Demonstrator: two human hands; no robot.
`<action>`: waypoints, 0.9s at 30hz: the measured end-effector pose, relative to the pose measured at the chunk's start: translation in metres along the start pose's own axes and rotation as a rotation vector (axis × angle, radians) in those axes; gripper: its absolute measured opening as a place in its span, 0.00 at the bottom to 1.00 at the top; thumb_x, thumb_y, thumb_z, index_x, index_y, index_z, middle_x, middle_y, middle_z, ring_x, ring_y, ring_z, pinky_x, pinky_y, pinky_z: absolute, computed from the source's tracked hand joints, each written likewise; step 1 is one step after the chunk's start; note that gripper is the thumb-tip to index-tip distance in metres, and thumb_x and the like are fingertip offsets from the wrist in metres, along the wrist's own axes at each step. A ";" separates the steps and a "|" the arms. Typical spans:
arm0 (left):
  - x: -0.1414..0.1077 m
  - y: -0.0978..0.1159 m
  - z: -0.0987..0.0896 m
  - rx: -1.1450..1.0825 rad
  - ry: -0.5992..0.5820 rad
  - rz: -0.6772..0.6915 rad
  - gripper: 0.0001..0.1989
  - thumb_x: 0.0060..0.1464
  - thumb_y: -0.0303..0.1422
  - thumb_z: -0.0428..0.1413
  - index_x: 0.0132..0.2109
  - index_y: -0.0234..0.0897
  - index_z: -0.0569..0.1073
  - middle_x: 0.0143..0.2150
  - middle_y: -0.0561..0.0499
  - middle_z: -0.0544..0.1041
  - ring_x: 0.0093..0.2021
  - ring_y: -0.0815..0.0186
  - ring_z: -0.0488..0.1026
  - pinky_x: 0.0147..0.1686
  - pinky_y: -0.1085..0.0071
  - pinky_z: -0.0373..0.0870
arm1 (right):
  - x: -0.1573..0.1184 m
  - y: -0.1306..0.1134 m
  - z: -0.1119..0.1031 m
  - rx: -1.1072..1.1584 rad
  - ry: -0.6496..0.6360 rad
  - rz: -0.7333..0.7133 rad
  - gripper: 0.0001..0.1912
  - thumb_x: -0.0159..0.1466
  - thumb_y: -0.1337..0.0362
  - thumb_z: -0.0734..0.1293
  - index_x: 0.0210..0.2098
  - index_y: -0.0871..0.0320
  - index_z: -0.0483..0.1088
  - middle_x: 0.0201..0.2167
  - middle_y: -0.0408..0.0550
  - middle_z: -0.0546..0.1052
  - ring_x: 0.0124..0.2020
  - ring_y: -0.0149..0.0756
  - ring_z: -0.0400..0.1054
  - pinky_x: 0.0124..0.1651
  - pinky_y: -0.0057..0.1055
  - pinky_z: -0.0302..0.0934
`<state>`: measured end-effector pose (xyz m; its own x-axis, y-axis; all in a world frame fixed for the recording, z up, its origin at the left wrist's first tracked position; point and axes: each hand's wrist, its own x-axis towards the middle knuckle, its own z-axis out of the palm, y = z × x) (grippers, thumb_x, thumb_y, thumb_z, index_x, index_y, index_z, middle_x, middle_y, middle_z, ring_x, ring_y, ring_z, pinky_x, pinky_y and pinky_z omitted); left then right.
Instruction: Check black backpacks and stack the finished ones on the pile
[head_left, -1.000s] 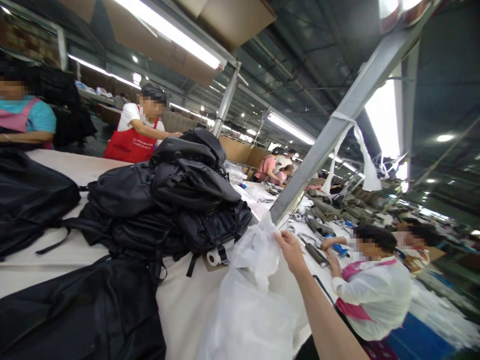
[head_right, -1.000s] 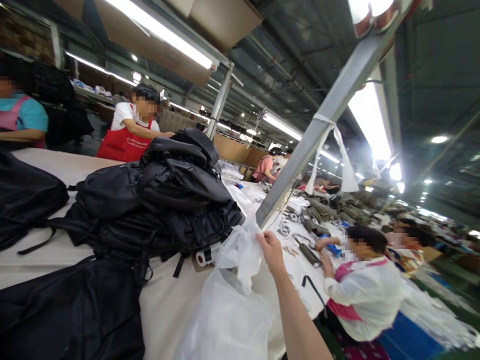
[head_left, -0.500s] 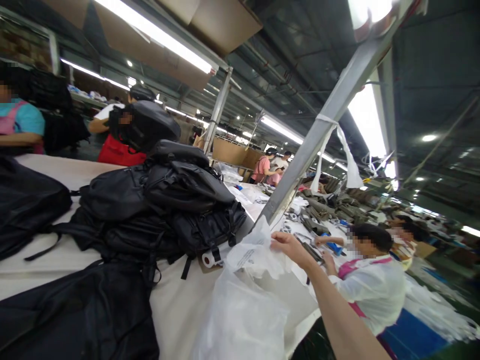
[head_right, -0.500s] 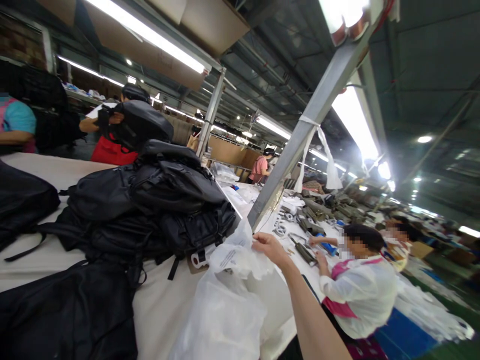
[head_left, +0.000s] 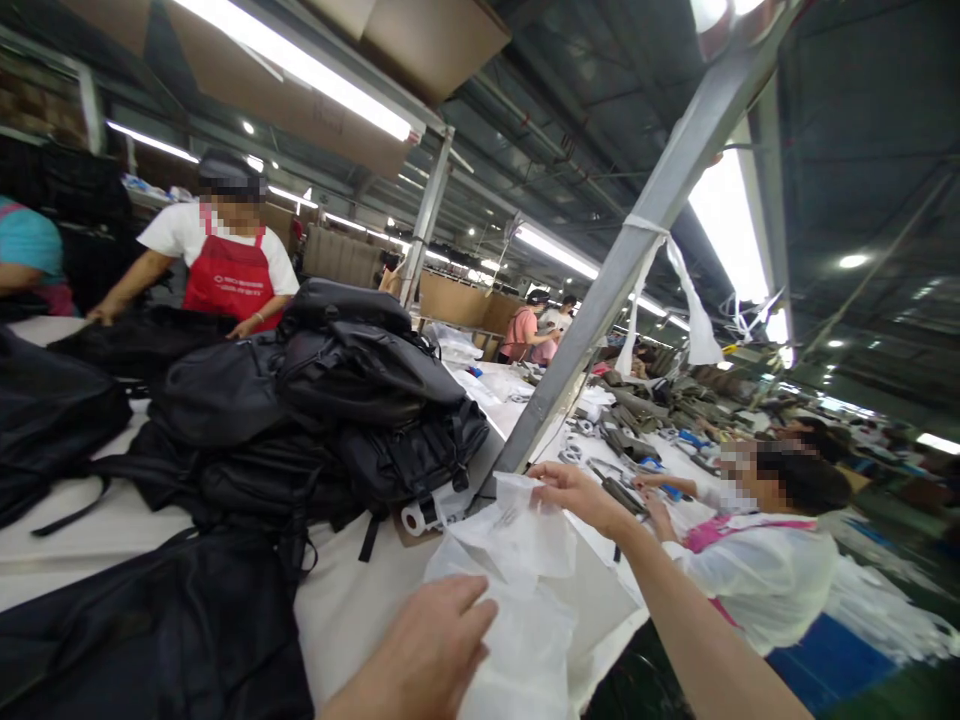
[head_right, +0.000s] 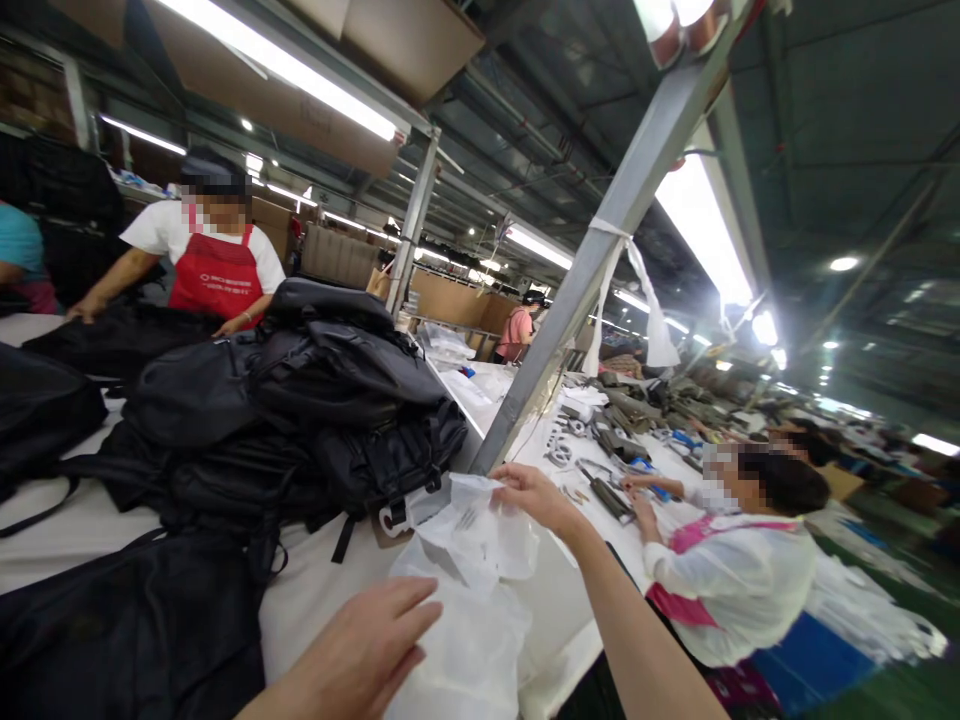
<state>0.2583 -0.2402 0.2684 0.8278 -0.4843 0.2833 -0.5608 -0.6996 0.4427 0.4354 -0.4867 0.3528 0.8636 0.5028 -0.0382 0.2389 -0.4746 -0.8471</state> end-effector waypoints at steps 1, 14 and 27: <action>0.026 0.007 0.002 0.003 -0.040 0.031 0.20 0.61 0.33 0.49 0.60 0.40 0.67 0.66 0.44 0.66 0.63 0.54 0.64 0.62 0.56 0.64 | -0.003 -0.006 -0.003 0.008 0.017 -0.011 0.22 0.51 0.50 0.72 0.38 0.59 0.71 0.26 0.44 0.77 0.26 0.32 0.67 0.33 0.30 0.59; 0.067 -0.029 0.045 -0.094 -0.070 -0.327 0.22 0.63 0.36 0.41 0.36 0.31 0.77 0.39 0.36 0.80 0.45 0.50 0.76 0.50 0.53 0.66 | -0.025 -0.054 -0.011 0.263 0.292 -0.143 0.22 0.52 0.46 0.73 0.32 0.58 0.68 0.26 0.43 0.74 0.24 0.30 0.64 0.28 0.27 0.59; -0.205 -0.019 0.041 -1.726 0.631 -0.933 0.40 0.38 0.56 0.64 0.53 0.33 0.74 0.48 0.40 0.79 0.50 0.50 0.74 0.51 0.59 0.69 | -0.122 0.047 0.367 -0.452 -0.159 -0.955 0.03 0.61 0.66 0.64 0.36 0.56 0.68 0.44 0.54 0.79 0.34 0.42 0.77 0.28 0.28 0.69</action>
<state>0.0986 -0.1492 0.1673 0.8950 0.1208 -0.4294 0.2200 0.7178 0.6606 0.1786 -0.3054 0.1232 0.1714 0.8810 0.4409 0.9565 -0.0415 -0.2888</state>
